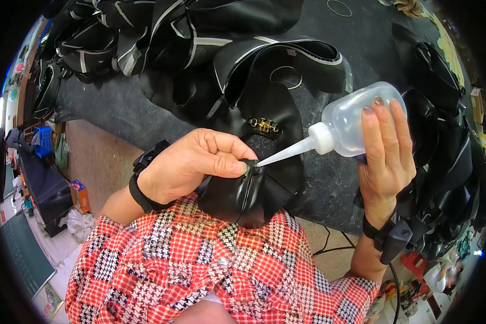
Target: Applying glue to shoe strap components and wiping them clean.
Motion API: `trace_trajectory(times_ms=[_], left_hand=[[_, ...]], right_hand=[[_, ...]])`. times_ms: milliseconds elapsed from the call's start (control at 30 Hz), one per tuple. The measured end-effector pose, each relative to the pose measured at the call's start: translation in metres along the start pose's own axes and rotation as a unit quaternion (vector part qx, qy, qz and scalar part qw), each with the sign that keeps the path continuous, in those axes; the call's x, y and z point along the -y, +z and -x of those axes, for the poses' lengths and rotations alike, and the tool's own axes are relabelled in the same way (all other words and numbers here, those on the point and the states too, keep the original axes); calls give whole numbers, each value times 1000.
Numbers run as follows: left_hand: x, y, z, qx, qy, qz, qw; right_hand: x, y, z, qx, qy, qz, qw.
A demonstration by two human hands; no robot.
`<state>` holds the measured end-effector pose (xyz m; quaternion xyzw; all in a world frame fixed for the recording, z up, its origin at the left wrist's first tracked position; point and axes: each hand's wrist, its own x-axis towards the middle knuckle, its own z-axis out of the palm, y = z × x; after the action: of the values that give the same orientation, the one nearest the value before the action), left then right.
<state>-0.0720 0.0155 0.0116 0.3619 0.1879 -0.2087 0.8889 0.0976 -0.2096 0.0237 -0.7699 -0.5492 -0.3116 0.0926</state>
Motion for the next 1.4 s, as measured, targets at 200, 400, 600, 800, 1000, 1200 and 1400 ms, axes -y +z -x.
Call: trace_trajectory(times_ms=[200, 400, 600, 800, 1000, 1200, 1400], left_hand=[[-2, -1, -1, -2, -5, 9, 1000], [-5, 0, 1, -31, 3, -8, 999], [0, 5, 4, -103, 38, -142, 984], [9, 2, 4, -136, 79, -158, 975], [9, -3, 2, -158, 109, -141, 971], [17, -1, 6, -94, 123, -162, 975], [25, -3, 11, -51, 108, -88, 989]], right_hand=[[-4, 1, -5, 6, -11, 3, 1000], [-3, 12, 1, -24, 71, -69, 995], [15, 55, 56, -112, 507, -299, 801], [24, 77, 73, -164, 602, -459, 632], [32, 18, 94, -101, 667, -583, 453], [86, -22, 6, 50, 541, -801, 252], [111, -31, -23, 23, 481, -779, 403]])
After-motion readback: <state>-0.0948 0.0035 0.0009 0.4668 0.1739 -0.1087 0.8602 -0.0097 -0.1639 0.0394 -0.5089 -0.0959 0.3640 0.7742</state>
